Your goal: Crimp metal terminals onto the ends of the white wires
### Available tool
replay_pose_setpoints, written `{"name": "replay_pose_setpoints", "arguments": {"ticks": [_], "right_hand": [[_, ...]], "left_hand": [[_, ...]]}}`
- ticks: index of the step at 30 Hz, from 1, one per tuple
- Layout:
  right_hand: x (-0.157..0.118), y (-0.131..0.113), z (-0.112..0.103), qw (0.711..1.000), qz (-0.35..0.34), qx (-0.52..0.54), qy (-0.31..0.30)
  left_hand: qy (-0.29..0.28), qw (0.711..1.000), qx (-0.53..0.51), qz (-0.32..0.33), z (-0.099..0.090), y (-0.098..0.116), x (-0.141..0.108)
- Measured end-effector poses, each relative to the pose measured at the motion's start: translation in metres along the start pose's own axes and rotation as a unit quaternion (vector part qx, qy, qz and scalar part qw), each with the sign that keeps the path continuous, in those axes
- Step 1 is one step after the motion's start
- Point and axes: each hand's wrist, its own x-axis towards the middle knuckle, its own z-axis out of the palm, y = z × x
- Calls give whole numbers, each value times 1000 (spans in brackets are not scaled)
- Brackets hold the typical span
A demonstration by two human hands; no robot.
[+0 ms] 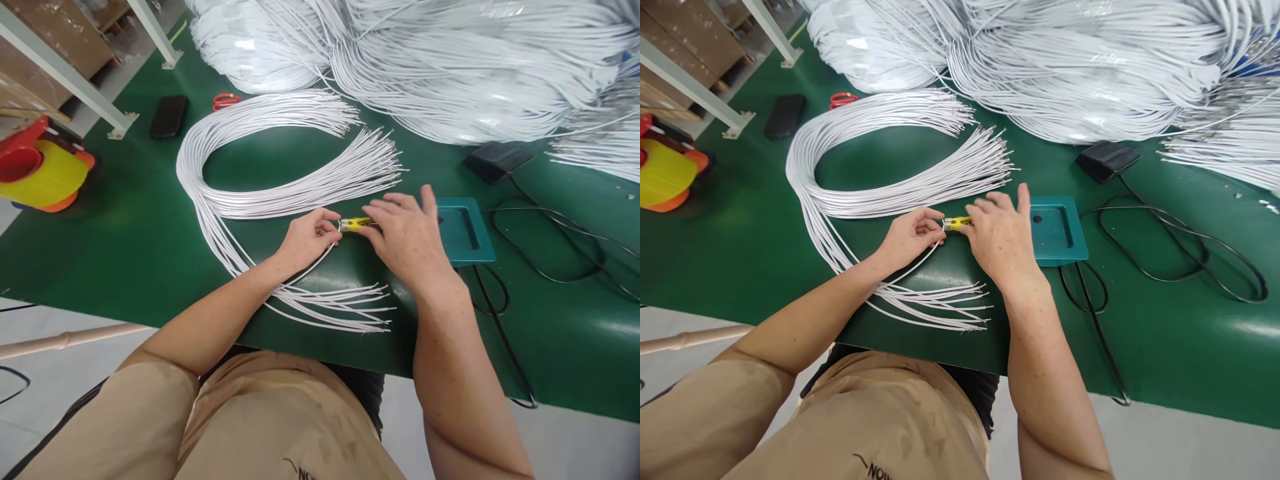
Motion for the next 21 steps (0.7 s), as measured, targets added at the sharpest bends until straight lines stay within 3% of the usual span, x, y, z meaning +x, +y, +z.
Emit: {"name": "replay_pose_setpoints", "arguments": {"ticks": [3,5,10,14,16,18,21], "right_hand": [[-5,9,2,991,111,-37,66],[-7,14,6,984,156,-45,76],[-5,14,10,983,172,-16,57],[-3,30,-1,969,200,102,103],[-6,52,-8,938,244,179,167],[-12,79,-11,887,310,228,256],[-24,115,-4,776,410,339,338]], "left_hand": [[-10,1000,-21,-18,-1,0,1],[-16,999,-38,-26,-2,1,2],[-5,997,-67,-25,-9,4,3],[-6,996,-87,-5,-17,8,1],[-16,996,-93,6,-19,10,-1],[-26,995,-97,19,-21,11,-3],[-47,994,-98,30,-22,11,-5]]}}
